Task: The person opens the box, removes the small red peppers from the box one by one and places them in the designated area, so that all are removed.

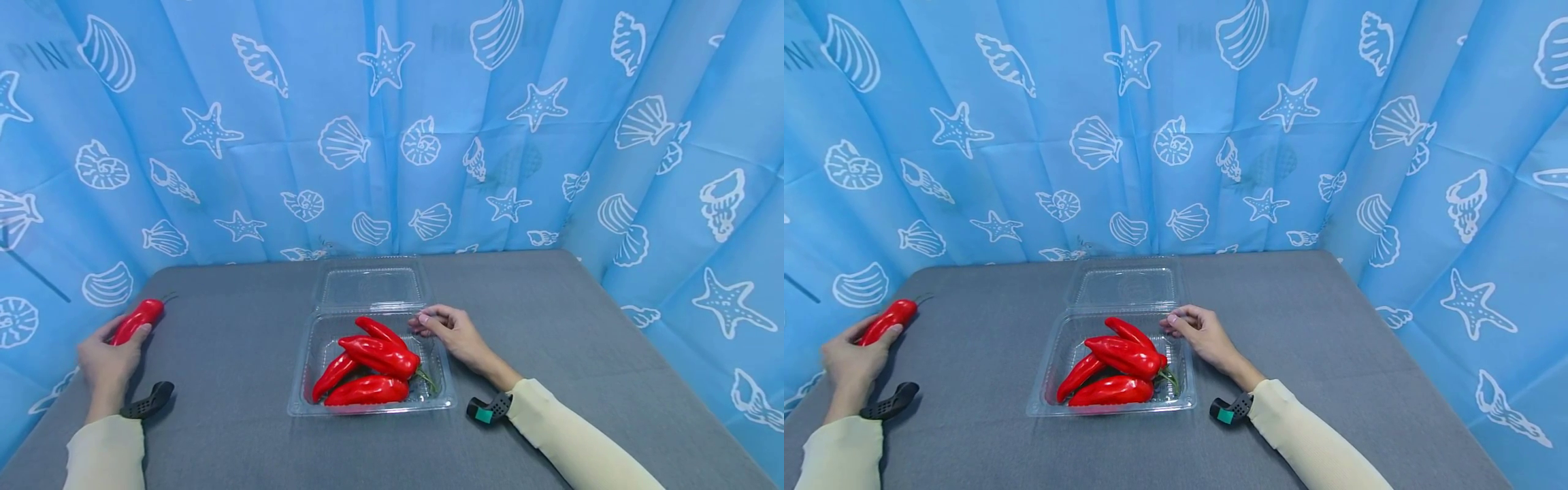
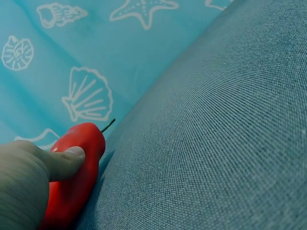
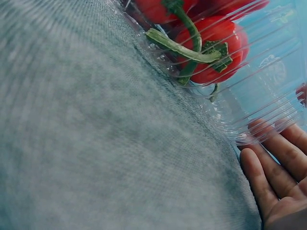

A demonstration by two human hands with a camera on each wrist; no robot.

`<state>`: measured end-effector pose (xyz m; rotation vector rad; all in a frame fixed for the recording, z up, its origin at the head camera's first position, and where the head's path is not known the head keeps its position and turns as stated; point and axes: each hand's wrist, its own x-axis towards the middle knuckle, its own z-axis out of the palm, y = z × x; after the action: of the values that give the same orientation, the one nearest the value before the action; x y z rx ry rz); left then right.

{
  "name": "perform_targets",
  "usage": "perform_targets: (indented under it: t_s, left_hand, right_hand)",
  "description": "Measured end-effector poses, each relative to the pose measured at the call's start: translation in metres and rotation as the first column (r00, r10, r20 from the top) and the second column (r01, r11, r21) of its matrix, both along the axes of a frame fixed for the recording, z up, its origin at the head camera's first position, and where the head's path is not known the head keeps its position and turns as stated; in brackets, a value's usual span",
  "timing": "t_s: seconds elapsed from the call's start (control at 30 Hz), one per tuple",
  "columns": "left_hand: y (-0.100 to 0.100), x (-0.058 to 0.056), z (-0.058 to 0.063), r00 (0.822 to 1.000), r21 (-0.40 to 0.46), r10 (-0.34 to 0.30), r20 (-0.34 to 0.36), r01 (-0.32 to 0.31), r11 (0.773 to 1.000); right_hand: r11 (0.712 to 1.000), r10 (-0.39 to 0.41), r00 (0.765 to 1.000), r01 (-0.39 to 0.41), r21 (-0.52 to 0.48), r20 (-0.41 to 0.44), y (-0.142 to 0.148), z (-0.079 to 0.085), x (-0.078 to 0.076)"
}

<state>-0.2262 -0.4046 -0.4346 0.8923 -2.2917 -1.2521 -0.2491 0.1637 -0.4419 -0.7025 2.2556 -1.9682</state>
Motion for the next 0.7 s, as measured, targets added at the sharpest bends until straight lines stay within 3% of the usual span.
perform_targets:
  t_s: [0.4,0.7]
  left_hand:
    - [-0.0043,0.0012,-0.0024,0.999,0.029,0.031,0.014,-0.032,0.999]
    - [-0.0040,-0.0031,-0.0027,0.996,-0.011,-0.015,0.087,0.016,1.000]
  right_hand:
    - [1.000,-0.011,1.000,0.011,0.005,-0.002,0.0004,-0.0009,-0.0005]
    - [1.000,-0.014,1.000,0.013,0.014,0.016,0.0002,0.0007,0.0002]
